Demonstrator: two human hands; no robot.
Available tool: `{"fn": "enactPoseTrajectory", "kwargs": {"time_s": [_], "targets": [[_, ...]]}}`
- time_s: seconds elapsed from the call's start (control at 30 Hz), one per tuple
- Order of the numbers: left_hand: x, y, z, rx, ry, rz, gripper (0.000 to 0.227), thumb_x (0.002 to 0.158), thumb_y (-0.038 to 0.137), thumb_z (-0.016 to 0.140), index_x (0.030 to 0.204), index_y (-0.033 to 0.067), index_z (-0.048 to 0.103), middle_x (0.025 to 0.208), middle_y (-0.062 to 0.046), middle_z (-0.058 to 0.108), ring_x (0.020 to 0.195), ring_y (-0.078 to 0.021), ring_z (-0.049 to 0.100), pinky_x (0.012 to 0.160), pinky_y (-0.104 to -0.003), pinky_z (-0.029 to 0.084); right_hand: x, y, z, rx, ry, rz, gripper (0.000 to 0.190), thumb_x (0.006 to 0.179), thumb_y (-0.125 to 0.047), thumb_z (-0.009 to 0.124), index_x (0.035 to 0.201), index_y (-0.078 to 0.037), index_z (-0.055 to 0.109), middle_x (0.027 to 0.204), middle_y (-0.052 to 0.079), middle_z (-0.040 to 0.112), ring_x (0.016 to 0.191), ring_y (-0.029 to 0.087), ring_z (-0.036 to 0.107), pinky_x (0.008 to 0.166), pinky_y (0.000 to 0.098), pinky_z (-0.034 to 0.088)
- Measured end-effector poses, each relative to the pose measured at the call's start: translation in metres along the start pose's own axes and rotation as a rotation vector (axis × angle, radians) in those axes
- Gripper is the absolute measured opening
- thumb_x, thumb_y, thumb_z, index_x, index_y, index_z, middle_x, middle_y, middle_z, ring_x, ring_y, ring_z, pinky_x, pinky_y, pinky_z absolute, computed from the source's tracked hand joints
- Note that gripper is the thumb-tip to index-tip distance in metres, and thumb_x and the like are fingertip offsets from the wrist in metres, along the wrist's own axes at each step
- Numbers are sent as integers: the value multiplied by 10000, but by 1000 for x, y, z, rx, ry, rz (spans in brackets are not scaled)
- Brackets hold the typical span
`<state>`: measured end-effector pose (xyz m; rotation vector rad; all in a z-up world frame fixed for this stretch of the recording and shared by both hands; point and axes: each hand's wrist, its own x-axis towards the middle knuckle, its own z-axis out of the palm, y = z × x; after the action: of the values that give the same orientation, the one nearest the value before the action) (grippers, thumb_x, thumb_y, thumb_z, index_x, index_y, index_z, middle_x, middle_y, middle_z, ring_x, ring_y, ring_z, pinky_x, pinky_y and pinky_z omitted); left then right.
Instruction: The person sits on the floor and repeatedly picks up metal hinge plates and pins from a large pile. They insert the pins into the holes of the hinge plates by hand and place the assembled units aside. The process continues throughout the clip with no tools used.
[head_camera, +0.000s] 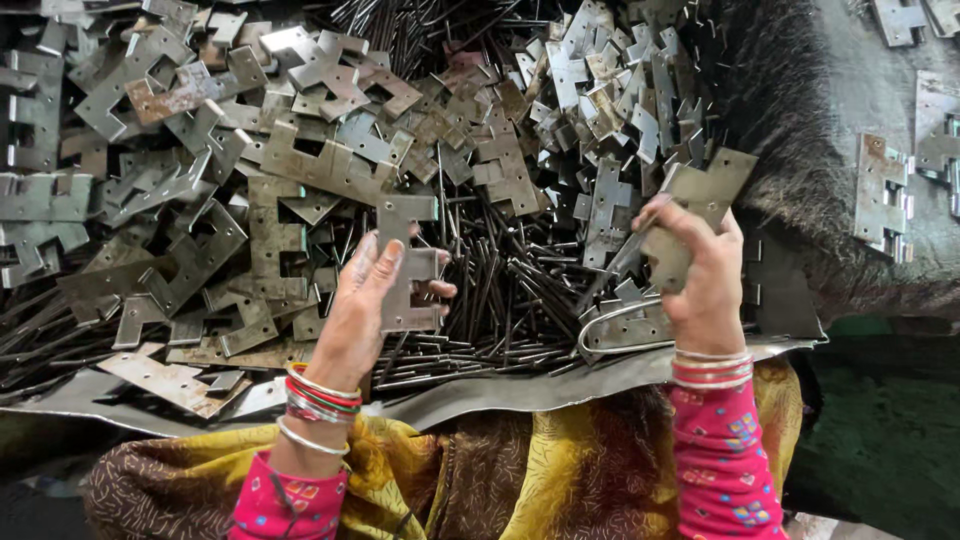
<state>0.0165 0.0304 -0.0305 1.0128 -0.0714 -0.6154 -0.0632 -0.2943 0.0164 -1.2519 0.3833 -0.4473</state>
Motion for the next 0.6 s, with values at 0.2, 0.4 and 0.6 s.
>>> {"fn": "enactPoseTrajectory", "kwargs": {"time_s": [0.2,0.4,0.6], "targets": [[0,-11,12,32,-4,-38,457,1020,362,511,1381,84,480,1149,-164,720,869,-240,740,671,-382,652,-16,21,29,65,-137,430,149,948,-111,638,1053,-4,626,1106,177,725,958,318,732,832,479,641],[-18,-38,57,502,30,279,513,1054,231,568,1462,-16,378,1260,-189,668,1063,-309,709,851,-408,587,-50,42,81,-154,-232,322,278,997,-157,585,1221,7,601,1289,205,683,1123,284,711,901,427,578],[-17,-58,52,508,251,257,379,999,75,535,1371,6,506,1169,-120,711,1057,-216,701,918,-342,562,-88,65,93,-471,-433,85,567,970,-116,673,1480,29,471,1329,146,655,1130,150,628,931,276,547]]}}
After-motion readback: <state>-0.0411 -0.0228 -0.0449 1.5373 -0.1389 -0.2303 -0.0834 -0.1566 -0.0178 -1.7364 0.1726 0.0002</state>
